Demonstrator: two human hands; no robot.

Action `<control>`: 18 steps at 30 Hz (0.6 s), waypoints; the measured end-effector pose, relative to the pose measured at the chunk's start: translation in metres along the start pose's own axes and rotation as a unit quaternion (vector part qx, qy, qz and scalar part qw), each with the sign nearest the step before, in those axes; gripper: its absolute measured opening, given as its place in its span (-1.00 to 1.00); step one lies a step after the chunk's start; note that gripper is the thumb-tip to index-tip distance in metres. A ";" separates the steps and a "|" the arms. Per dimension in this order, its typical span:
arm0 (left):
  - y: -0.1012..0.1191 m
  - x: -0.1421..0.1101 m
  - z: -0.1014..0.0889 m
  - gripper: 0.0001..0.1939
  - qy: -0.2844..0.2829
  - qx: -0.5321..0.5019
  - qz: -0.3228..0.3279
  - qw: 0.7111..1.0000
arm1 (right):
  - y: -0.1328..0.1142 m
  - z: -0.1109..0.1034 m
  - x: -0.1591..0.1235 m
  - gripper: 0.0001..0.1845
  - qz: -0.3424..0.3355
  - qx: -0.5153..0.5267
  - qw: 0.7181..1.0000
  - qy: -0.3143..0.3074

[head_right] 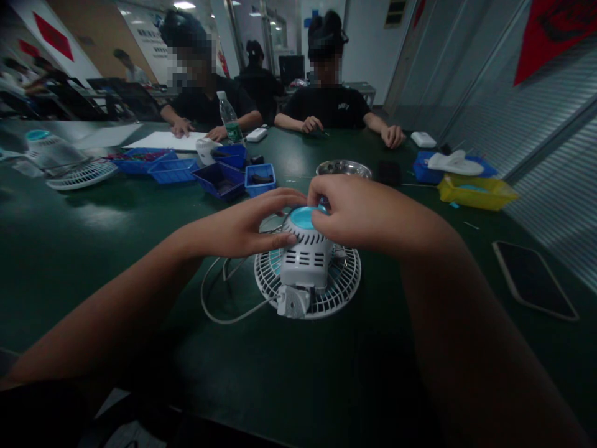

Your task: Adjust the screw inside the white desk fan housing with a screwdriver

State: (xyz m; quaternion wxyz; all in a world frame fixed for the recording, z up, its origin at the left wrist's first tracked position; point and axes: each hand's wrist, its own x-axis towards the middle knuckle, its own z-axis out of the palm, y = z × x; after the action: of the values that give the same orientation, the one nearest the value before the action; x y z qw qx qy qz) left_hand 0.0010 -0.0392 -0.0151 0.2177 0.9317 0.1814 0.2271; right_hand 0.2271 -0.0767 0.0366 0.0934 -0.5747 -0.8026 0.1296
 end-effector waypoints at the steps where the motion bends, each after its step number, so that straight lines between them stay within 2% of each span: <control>1: 0.000 0.000 0.000 -0.55 0.001 0.001 -0.001 1.000 | 0.000 0.000 0.000 -0.68 -0.002 0.000 1.000 0.001; 13: 0.000 0.000 0.000 -0.59 0.000 -0.007 -0.017 1.000 | 0.011 0.004 0.002 -0.75 -0.034 0.040 0.998 -0.019; 18: -0.001 -0.001 -0.001 -0.57 -0.006 -0.007 -0.021 1.000 | 0.013 0.006 0.003 -0.71 -0.027 0.039 0.999 -0.027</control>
State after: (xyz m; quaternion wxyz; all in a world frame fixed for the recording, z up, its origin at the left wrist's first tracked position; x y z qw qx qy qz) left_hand -0.0003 -0.0388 -0.0152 0.2302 0.9274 0.1982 0.2181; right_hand 0.2364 -0.0701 0.0270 0.0971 -0.5450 -0.8145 0.1738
